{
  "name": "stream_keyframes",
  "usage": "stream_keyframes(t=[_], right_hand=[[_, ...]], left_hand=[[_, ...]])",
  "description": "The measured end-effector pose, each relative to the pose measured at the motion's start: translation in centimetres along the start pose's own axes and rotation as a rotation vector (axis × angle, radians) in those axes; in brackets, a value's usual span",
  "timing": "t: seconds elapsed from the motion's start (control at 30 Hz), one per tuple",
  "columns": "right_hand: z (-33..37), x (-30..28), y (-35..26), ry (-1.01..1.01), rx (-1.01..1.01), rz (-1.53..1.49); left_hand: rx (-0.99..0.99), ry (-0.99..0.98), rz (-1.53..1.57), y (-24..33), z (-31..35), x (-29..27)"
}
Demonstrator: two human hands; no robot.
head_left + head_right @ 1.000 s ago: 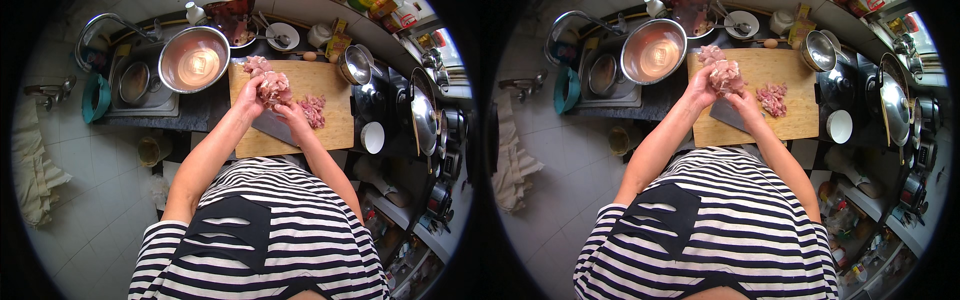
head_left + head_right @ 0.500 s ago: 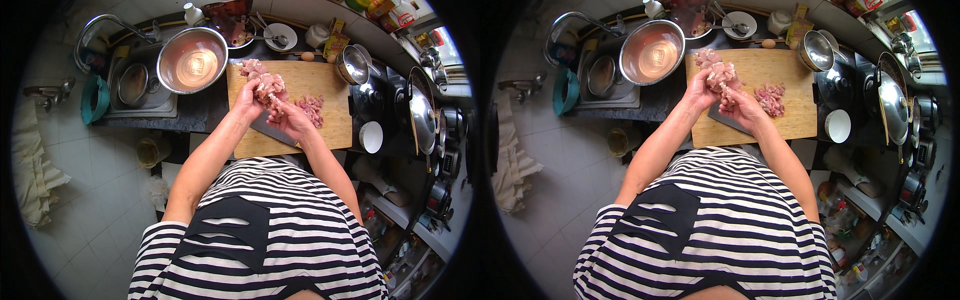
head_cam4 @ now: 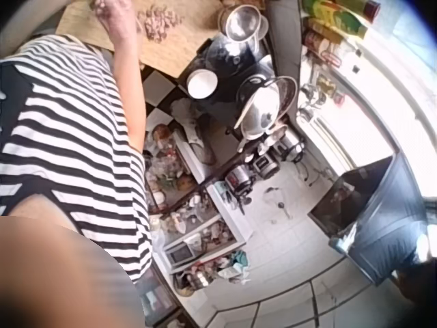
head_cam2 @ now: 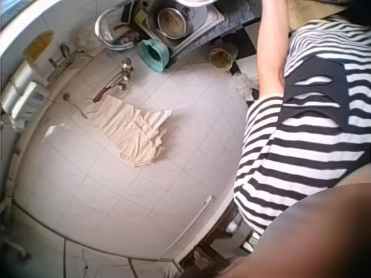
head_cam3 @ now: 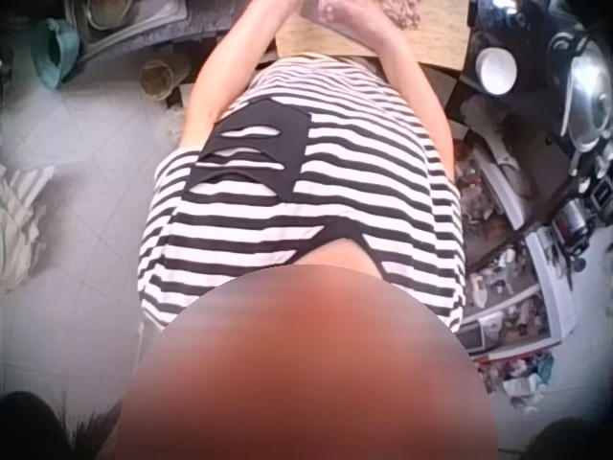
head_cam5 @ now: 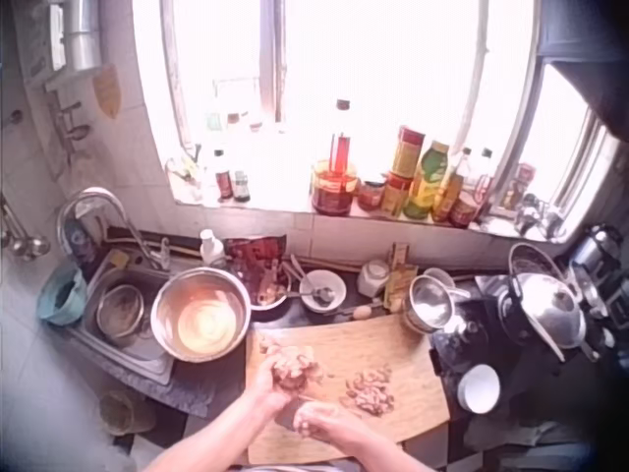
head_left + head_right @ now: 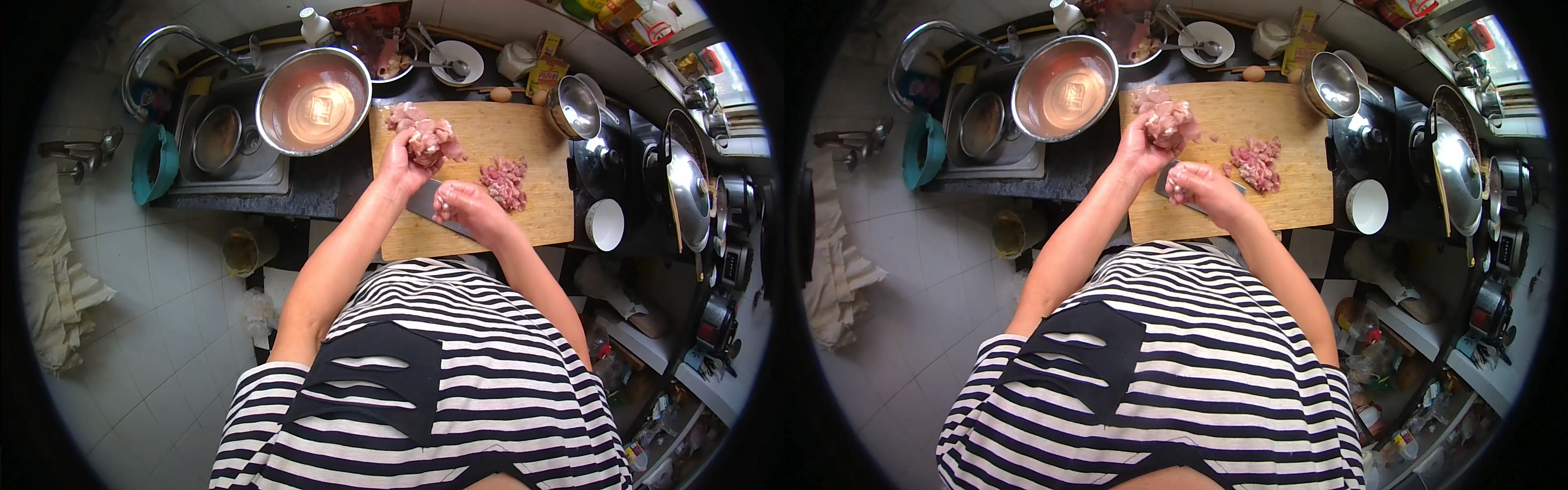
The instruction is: The person washes a large cleaver in the sink, then takes a piece of raw meat from a bowl and places it on a wooden cutting board. They proceed to slice the meat into small pieces using the cleaver, gathering the cut pieces into a pile on the board.
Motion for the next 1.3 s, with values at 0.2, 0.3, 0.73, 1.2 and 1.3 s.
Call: stream_keyframes(t=[0.2,0.3,0.73,1.2,1.3], right_hand=[[1.7,-2.2,-2.7,0.487,-0.381,1.362],[0.7,-2.6,-4.3,0.687,-0.461,1.050],[1.4,2.7,-7.3,0.612,-0.679,1.272],[2.0,1.3,-7.2,0.329,-0.627,1.028],[1.0,-0.4,-5.8,0.252,-0.467,0.648]], left_hand=[[-0.061,0.168,0.069,1.1,2.5,1.7],[-0.072,0.136,0.070,0.6,2.6,1.9],[-0.042,-0.013,-0.052,-0.7,3.7,3.0],[-0.180,0.014,-0.132,-1.9,4.9,2.9],[-0.212,-0.001,-0.101,-2.2,5.4,3.2]])
Point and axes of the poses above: each hand's wrist, its own z-axis away from the middle knuckle, its own x-axis out of the palm, y = z × x, the point moved 5 cm from there along -z, towards the middle knuckle, and after that the axes turned 2 degrees about -y, right-handed, at the moved point
